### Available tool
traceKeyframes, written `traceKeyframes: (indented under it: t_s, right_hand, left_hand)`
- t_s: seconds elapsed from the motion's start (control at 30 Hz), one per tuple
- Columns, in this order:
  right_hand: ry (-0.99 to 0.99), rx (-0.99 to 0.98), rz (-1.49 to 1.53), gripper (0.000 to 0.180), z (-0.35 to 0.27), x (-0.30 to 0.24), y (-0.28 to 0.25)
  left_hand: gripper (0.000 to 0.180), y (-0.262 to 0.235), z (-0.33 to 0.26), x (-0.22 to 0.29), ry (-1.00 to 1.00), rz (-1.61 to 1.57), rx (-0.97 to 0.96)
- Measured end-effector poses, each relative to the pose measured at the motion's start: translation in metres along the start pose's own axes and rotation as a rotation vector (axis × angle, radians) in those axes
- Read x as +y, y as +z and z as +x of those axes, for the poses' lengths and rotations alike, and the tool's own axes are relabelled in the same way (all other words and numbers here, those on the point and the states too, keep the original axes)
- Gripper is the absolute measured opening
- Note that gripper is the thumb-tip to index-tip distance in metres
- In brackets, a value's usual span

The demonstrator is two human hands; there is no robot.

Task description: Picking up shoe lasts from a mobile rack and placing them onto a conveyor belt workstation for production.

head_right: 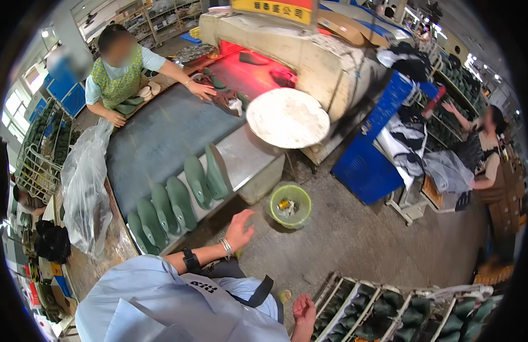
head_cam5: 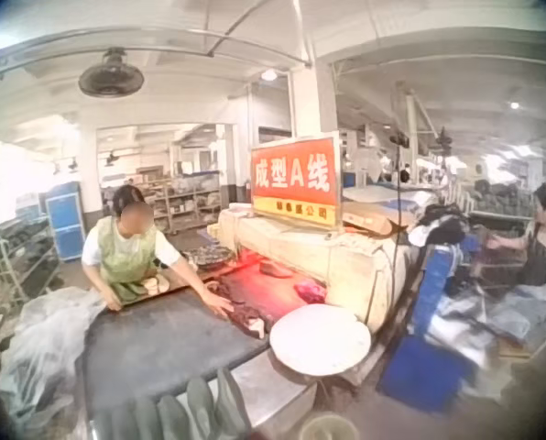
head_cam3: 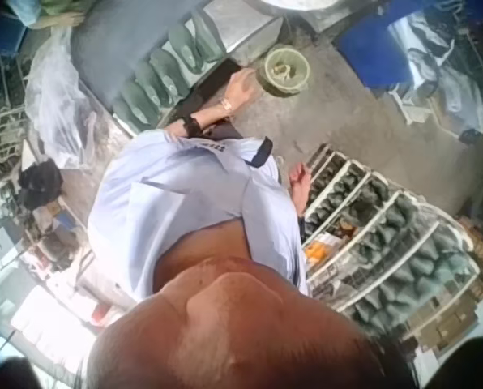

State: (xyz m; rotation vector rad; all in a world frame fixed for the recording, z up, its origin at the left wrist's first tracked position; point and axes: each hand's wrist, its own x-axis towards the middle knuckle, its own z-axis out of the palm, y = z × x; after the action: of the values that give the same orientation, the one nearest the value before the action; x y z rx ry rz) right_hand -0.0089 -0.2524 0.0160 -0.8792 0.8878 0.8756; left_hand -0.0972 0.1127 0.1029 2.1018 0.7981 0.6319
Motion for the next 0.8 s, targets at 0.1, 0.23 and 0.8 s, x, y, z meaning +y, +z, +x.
traceKeyframes:
  t_s: [0.1, 0.23, 0.8]
  right_hand:
    - [-0.029, 0.002, -0.092, 0.022, -0.015, -0.025, -0.032]
    - [-0.126, 0.129, -0.001, 0.019, -0.019, -0.058, -0.135]
    - [-0.846, 0.986, -0.178, 0.029, -0.088, -0.048, -0.312]
  left_hand:
    - [0.045, 0.032, -0.040, 0.017, -0.192, -0.007, -0.025]
    - [0.045, 0.061, -0.081, 0.040, -0.199, 0.038, -0.161]
    - [0.022, 0.097, -0.130, -0.004, -0.231, -0.057, -0.815]
